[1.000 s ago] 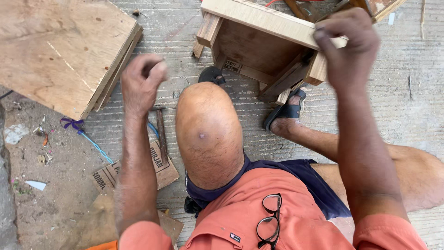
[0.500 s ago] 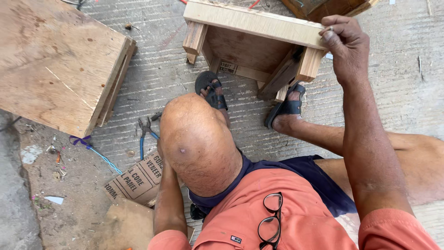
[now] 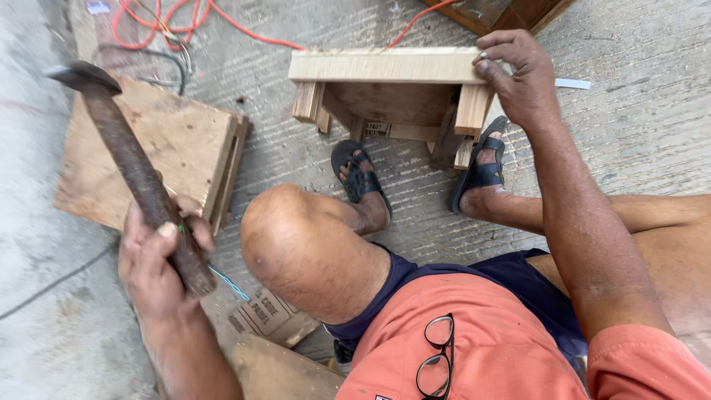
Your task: The person sits on the ground assembling a small wooden stool. They fit wooden legs into the stool frame, position small wood blocks, and use a hammer to drive nails and secure the joints, turning the stool to work on different legs.
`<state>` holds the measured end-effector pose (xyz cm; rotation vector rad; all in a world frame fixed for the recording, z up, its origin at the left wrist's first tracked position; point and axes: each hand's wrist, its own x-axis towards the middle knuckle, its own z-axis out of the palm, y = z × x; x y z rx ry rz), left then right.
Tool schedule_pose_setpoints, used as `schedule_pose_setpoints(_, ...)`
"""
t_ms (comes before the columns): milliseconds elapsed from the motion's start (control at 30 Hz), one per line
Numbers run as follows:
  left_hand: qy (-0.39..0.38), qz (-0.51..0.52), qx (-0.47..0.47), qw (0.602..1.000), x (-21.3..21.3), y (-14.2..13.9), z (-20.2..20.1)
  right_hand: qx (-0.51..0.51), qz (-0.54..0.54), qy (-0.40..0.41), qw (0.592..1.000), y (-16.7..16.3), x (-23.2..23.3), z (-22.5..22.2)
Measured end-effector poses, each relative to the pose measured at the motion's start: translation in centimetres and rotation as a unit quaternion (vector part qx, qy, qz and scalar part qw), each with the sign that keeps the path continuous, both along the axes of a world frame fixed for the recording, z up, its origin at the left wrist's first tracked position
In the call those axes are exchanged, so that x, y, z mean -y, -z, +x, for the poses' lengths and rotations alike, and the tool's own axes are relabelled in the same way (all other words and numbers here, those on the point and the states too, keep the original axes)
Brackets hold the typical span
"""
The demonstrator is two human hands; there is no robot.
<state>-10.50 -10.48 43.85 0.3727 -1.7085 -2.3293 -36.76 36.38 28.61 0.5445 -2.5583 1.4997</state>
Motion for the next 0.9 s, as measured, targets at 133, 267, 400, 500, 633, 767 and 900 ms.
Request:
schedule_pose_setpoints(133, 0.074, 0.055, 0.056, 0.994, -7.3, -3.3, 0.4, -0.009, 0.01, 0.004, 1.0, 0.1, 0.3, -0.1)
schedule_pose_setpoints(267, 0.218, 0.134, 0.076, 0.964, -14.6, -2.1, -1.3, 0.026, -0.007, -0.002, 1.0, -0.2, 0.4, -0.1)
schedule_pose_setpoints(400, 0.288, 0.23, 0.008, 0.929, -20.1, 0.0, -4.3, 0.016, 0.011, -0.023, 1.0, -0.6, 0.2, -0.4)
schedule_pose_setpoints(500, 0.283, 0.14, 0.073, 0.946, -21.9, 1.9, -6.8, 0.027, 0.004, -0.036, 0.999, -0.6, 0.2, -0.5)
schedule_pose_setpoints(633, 0.312, 0.241, 0.083, 0.915, -22.5, 3.6, -8.6, 0.023, 0.012, -0.023, 0.999, -0.2, 0.5, -0.5)
schedule_pose_setpoints(767, 0.331, 0.098, 0.124, 0.93, -23.1, 3.9, -9.6, -0.003, 0.027, -0.026, 0.999, 0.0, 0.6, -0.4)
schedule_pose_setpoints(900, 0.298, -0.1, 0.157, 0.936, -23.7, 3.7, -10.7, 0.04, 0.011, -0.02, 0.999, -0.1, 0.5, -0.5)
